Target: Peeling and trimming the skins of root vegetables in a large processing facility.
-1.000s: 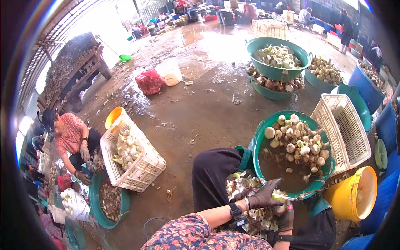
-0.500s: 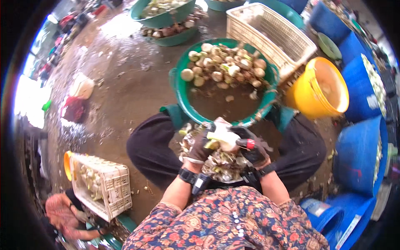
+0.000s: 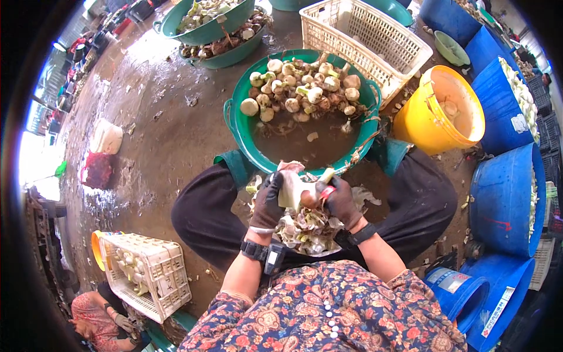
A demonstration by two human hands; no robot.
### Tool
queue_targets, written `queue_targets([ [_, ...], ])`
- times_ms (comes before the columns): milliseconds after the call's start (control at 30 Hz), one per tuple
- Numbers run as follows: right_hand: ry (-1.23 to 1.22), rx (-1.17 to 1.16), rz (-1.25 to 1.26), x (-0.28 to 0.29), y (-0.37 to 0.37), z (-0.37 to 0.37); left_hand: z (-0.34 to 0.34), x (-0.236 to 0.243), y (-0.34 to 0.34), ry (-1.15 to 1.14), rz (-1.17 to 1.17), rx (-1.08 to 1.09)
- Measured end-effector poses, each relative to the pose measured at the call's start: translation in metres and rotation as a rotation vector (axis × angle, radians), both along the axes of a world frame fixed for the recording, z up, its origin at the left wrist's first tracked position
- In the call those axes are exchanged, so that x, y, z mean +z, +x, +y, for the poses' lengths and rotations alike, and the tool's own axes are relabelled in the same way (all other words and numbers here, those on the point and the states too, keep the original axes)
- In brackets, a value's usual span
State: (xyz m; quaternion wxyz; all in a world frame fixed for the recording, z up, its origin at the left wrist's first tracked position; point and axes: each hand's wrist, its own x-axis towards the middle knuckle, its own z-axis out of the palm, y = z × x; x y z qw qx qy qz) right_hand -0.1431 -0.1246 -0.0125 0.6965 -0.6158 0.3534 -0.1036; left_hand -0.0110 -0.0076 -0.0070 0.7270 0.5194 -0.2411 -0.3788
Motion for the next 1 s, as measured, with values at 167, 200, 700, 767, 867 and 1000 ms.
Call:
queue_targets([
  [167, 0.410, -0.105, -0.254, -0.031, -0.002, -0.002, 0.012, 0.018, -0.007, 0.161, -0.450, -0.049],
  [200, 0.720, -0.208, -0.178, -0.035, 0.000, -0.007, 0.013, 0.022, -0.009, 0.155, -0.322, -0.070],
  [700, 0.670, -0.254, -0.440, -0.098, -0.028, -0.049, 0.049, 0.030, 0.027, -0.466, 0.609, -0.045],
  [767, 0.249, -0.116, -0.357, -0.095, -0.032, -0.053, 0.045, 0.031, 0.027, -0.346, 0.559, -0.244],
  [867, 0.853, -0.548, -0.374, -0.103, -0.040, -0.059, -0.004, 0.033, 0.017, 0.395, -0.100, -0.564],
  [1000, 0.745, -0.489, -0.260, -0.077, -0.039, -0.057, -0.051, -0.043, 0.021, 0.639, -0.411, -0.345],
])
